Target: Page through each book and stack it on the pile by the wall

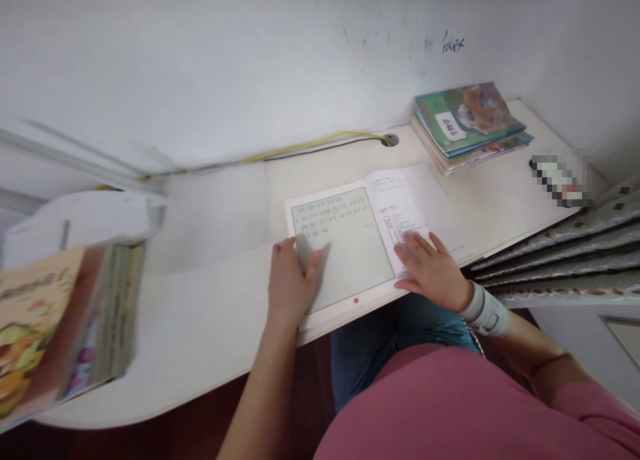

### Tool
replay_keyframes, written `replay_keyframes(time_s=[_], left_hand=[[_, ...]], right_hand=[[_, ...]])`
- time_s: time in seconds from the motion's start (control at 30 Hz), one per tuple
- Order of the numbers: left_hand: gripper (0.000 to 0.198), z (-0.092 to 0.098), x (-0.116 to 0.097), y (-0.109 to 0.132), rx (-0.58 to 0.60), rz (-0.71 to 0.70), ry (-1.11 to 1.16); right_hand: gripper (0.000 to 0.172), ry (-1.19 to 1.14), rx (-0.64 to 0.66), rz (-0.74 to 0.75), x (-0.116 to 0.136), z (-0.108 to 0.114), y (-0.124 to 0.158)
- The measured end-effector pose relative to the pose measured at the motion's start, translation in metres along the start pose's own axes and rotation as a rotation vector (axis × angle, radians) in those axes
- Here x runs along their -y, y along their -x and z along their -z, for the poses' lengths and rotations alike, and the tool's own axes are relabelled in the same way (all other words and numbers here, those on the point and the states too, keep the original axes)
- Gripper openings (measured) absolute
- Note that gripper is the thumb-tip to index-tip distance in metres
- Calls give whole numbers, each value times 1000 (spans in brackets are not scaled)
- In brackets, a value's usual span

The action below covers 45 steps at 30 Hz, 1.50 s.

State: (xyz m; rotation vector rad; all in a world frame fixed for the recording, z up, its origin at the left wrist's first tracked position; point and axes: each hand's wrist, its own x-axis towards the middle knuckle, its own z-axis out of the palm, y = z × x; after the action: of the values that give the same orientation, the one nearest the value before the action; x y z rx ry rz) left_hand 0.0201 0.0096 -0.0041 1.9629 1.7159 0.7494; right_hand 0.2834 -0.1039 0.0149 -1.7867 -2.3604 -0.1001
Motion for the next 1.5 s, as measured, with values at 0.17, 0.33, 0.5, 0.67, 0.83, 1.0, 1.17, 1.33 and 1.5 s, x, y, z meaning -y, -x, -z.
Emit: replay_keyframes(time_s=[0.17, 0.33, 0.5, 0.67, 0.83, 1.0, 1.17, 1.33, 1.5], left_hand=[[57, 3, -8, 1, -28, 218, 323], [65, 35, -29, -11, 9, 215, 718], [62, 56, -94, -19, 308, -17, 948], [60, -22, -144, -23, 332, -157, 1165], [45, -76, -143, -27, 87, -89, 1370], [44, -58, -143, -26, 78, -195, 1378], [47, -35, -131, -18, -280, -246, 1087], [49, -31, -77, -4, -404, -40, 515], [56, -34, -25, 12, -199, -56, 162]], right_hand=[[68, 49, 3, 32, 13, -7, -8], [64, -44, -27, 30, 9, -10, -10], [67, -572, -69, -7, -16, 4, -16], [69, -1236, -37, -113, -41, 25, -36], [92, -1176, 47, -127, -18, 12, -51], [87, -923, 47, -192, 22, -13, -48], [70, -1265, -82, -218, 29, -10, -46], [63, -1351, -253, -284, 3, 12, -30], [51, -1296, -428, -557, -58, 30, 9]])
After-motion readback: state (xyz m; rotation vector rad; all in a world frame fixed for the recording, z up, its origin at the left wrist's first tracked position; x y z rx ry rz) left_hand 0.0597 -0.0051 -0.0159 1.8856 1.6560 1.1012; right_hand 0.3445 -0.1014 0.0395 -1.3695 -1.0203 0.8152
